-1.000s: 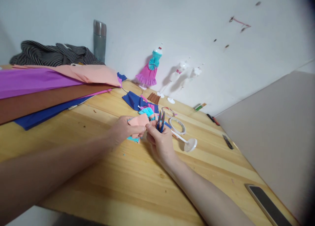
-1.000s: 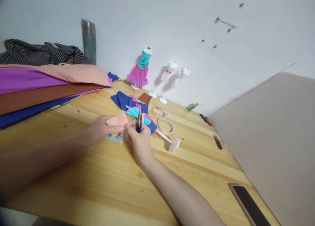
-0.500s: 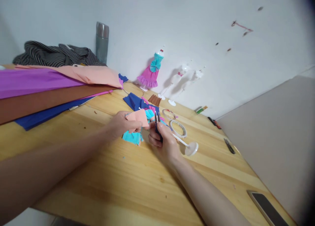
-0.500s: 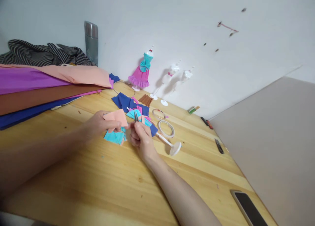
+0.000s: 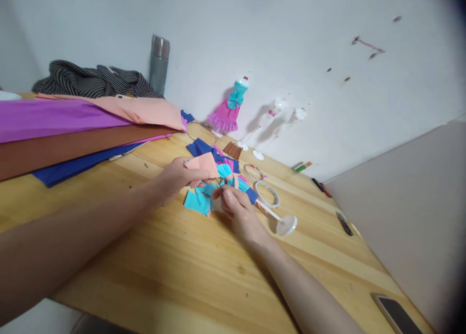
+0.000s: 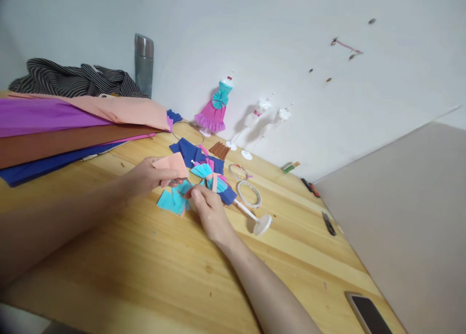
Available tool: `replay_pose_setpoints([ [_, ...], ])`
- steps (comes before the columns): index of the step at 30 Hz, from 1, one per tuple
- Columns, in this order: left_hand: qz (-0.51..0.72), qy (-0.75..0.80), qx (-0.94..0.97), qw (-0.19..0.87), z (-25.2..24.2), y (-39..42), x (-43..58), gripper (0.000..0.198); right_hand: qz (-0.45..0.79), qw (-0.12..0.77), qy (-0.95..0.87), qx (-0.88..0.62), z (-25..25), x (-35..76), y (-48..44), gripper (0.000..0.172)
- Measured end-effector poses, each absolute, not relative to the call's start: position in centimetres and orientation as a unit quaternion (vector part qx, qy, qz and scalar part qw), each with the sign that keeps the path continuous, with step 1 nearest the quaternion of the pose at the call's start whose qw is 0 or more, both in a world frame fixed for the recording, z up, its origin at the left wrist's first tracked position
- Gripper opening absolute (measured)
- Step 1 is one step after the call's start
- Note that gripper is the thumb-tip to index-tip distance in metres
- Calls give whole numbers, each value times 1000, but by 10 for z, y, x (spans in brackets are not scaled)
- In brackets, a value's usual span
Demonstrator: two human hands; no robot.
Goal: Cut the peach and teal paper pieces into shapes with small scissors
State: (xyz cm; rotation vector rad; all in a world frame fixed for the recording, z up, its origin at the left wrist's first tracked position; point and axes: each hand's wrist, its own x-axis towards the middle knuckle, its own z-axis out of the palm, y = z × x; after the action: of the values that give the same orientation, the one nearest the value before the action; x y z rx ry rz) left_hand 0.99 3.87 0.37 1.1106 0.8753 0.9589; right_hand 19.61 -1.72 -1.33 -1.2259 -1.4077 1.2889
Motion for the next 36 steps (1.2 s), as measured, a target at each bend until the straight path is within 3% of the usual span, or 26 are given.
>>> replay_pose_setpoints([
  [8, 406, 395, 493, 661, 3, 37, 11, 13, 502, 407, -588, -486, -18, 194, -18, 47],
  [20, 366, 418, 566, 609, 5, 35, 11, 13, 622, 406, -512, -433, -9, 187, -20, 46],
  [36, 347, 420, 585, 601, 12, 36, 9, 9, 650, 385, -503, -420, -8, 186, -20, 50],
])
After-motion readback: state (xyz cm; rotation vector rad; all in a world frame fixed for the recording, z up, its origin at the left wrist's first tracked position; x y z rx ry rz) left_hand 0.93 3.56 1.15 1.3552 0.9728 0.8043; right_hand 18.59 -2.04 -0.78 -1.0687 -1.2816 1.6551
